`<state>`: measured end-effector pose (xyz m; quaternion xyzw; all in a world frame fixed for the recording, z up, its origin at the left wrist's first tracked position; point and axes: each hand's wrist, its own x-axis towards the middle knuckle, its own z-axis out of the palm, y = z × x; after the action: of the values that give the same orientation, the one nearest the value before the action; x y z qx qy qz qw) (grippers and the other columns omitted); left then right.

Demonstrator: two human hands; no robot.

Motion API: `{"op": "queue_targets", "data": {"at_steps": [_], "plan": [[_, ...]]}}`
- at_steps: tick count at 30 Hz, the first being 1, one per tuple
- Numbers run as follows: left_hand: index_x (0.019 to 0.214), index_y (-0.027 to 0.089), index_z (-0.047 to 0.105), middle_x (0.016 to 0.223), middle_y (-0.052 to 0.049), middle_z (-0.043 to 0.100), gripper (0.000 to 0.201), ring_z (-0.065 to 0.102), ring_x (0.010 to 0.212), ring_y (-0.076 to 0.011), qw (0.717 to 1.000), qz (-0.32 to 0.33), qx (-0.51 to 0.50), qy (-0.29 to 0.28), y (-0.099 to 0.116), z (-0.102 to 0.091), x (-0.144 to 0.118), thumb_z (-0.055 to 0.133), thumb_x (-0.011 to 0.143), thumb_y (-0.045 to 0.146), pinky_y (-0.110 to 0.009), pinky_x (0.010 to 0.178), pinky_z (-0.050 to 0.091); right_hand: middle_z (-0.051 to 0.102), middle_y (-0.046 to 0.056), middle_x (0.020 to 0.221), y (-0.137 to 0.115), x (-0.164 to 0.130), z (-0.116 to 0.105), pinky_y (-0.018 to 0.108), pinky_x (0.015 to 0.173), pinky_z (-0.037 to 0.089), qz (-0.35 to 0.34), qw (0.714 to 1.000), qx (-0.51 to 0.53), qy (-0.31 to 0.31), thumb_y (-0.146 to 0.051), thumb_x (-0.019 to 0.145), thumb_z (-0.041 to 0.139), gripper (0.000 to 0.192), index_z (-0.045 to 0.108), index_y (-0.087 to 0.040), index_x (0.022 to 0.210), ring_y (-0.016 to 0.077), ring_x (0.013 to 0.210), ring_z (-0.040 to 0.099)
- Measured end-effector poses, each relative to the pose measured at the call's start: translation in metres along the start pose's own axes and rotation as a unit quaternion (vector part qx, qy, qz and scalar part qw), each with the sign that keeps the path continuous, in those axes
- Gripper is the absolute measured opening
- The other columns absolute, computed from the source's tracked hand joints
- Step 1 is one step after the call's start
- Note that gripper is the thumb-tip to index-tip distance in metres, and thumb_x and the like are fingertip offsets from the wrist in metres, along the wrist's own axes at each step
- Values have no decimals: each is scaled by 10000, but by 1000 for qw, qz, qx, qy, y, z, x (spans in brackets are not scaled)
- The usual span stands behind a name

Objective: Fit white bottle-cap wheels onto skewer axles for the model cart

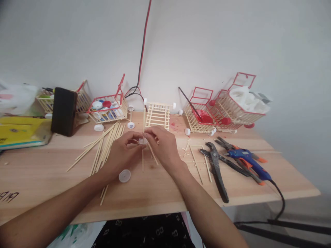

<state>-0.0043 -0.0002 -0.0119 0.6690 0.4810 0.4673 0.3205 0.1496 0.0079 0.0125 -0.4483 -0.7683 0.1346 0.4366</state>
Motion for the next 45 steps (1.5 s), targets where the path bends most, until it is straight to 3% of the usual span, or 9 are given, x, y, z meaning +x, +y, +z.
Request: {"op": "queue_targets", "data": {"at_steps": [17, 30, 45], "plan": [[917, 229, 639, 927, 31, 658, 189, 602, 837, -114, 1000, -5, -3, -2, 3, 0, 0, 641, 747, 147, -248, 774, 488, 666, 14, 846, -1, -1, 0, 255, 673, 456, -4, 1000, -1, -4, -197, 858, 549, 99, 646, -215, 856, 138, 772, 592], [938, 226, 629, 956, -1, 650, 190, 593, 883, -150, 1000, 12, 1, -15, -3, 2, -1, 631, 753, 181, -313, 820, 492, 670, 28, 856, -1, 0, 1, 266, 668, 469, 11, 1000, 6, -18, -250, 859, 552, 110, 655, -213, 874, 141, 758, 597], [961, 235, 629, 977, 9, 651, 220, 594, 893, -147, 999, 27, 31, -20, 0, 2, -1, 637, 753, 168, -300, 810, 484, 656, 25, 853, 1, -1, 1, 257, 688, 451, 13, 1000, 0, -25, -208, 861, 553, 85, 638, -206, 855, 140, 764, 585]]}}
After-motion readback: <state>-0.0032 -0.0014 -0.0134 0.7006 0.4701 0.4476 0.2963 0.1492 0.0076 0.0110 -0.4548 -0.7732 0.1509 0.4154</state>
